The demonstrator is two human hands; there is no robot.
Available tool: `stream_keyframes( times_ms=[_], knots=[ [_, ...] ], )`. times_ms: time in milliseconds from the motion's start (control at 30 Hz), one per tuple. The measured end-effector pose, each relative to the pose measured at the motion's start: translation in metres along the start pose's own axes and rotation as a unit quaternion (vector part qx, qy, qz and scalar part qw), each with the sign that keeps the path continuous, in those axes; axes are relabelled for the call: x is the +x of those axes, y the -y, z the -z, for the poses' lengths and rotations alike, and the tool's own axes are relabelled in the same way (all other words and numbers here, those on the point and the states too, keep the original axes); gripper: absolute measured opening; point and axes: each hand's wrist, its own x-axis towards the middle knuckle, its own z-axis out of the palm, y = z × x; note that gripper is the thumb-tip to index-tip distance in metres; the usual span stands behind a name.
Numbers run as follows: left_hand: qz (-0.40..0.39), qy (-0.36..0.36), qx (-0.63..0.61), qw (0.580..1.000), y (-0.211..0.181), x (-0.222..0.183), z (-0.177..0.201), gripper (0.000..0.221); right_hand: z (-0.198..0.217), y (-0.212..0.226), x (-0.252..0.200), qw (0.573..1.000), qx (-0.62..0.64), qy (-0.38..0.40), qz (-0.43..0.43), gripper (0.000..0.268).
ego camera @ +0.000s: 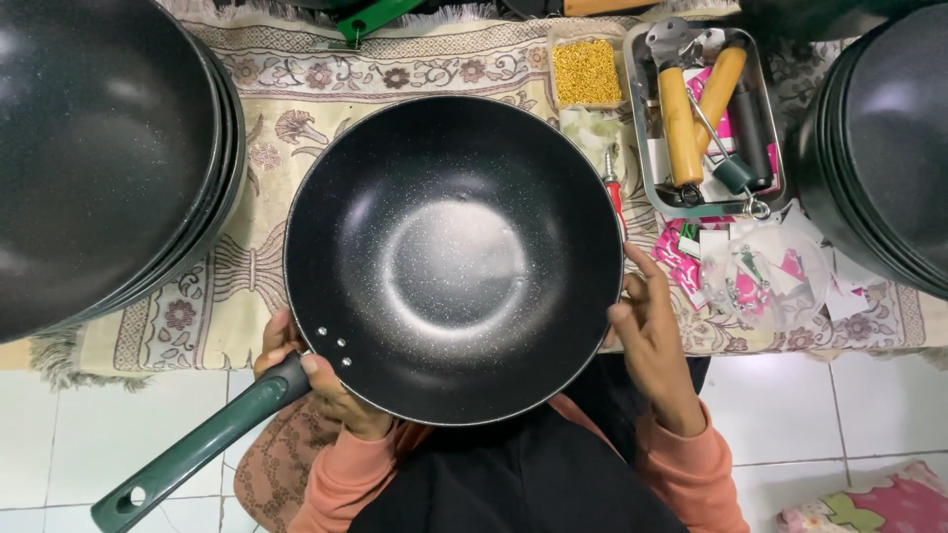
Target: Assembling a handle to a metal pan using a screwdriver and then cleaning the pan with a cloth.
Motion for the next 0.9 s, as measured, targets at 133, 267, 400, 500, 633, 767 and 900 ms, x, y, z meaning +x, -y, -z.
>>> stream_keyframes(
  times_ms=[133,267,400,500,633,767,900],
  knots=[
    [-0.059,0.016,0.035,0.998,-0.017,0.017,-0.017,0.031,-0.003,-0.021,0.004,0.999,0.028,-0.009,-0.043,0.088],
    [-0.125,0.041,0.035,0.991,0.005,0.019,-0.013,0.047,-0.017,-0.016,0.028,0.999,0.037,-0.013,-0.024,0.083],
    [-0.199,0.026,0.085,0.976,0.007,0.014,-0.019,0.061,-0.025,-0.023,0.046,0.998,0.052,-0.019,0.02,0.079],
    [-0.26,0.101,0.123,0.953,0.03,-0.001,-0.007,0.058,-0.02,-0.031,0.054,0.997,0.05,-0.037,0.038,0.074],
    [-0.243,0.176,0.073,0.951,0.022,-0.017,-0.015,0.029,-0.029,-0.009,0.054,0.997,0.044,-0.068,0.002,0.064],
    [-0.393,0.243,0.142,0.876,0.032,-0.029,-0.028,0.018,-0.018,-0.024,0.054,0.993,0.072,-0.058,0.076,0.063],
    [-0.451,0.314,0.192,0.813,-0.003,-0.02,-0.055,0.042,-0.014,-0.019,0.05,0.995,0.041,-0.049,0.082,0.065]
  ],
)
